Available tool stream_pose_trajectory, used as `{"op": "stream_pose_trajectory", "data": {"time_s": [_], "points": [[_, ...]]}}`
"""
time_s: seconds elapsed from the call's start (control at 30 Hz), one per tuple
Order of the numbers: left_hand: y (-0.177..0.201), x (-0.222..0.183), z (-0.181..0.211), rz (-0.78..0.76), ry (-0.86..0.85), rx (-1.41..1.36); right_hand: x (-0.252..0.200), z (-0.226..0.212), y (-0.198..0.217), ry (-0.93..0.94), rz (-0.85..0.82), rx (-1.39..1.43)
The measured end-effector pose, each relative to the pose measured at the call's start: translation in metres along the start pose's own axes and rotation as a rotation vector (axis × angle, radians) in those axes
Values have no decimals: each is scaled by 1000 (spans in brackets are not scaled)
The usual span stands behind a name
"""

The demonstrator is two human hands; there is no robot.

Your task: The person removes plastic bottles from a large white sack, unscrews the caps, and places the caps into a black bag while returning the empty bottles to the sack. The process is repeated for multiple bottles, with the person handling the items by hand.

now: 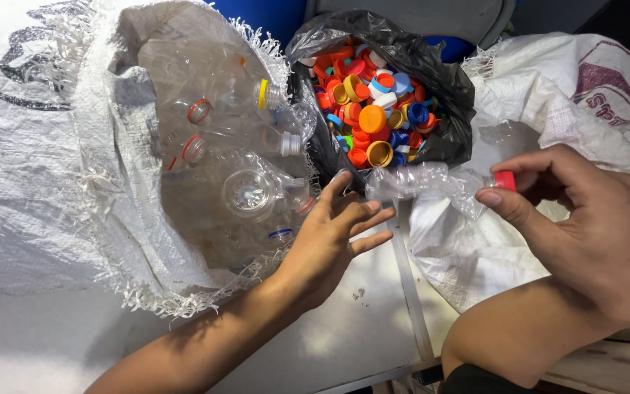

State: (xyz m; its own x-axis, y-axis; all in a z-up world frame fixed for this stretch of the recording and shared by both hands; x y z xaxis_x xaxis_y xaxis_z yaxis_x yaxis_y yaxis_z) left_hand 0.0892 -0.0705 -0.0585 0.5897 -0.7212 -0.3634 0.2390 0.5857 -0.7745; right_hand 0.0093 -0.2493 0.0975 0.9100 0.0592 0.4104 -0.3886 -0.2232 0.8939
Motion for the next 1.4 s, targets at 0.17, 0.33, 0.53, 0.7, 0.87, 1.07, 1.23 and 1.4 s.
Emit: {"op": "stream_pose_trajectory", "data": {"time_s": [0.17,0.33,0.53,0.7,0.87,1.07,1.23,1.4], "points": [[6,4,-14,-90,-56,57,-1,8,-5,-84,-17,-1],[2,-3,-22,-15,-164,379,0,11,-12,-131,-6,129],[-7,-22,-23,-14,-621,1002,6,14,-27,-243,46,360],[-13,-23,-31,-132,-392,999,14,17,-36,-227,98,469],[2,4,-54,-333,-222,728,25,45,-50,-217,26,484],[23,27,-75,-670,98,193,40,82,-71,1,-295,654],[54,50,-101,-689,73,48,40,106,-90,152,-428,670],[54,42,-90,-407,-50,362,58,88,-98,-118,-187,677]]}}
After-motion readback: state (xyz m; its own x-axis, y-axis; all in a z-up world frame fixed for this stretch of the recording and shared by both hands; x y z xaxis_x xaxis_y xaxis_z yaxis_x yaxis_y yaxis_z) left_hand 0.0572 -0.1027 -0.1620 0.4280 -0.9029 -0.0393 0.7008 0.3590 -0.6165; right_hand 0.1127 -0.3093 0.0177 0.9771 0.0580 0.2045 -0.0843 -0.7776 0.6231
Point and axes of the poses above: each hand's wrist, its own x-axis towards the middle knuckle, its own y-axis out of the back of the hand, z = x × y, the point moved 3 cm from there along x, towards the middle knuckle, and after that the axes turned 8 degrees about y, right-handed, at the moved point
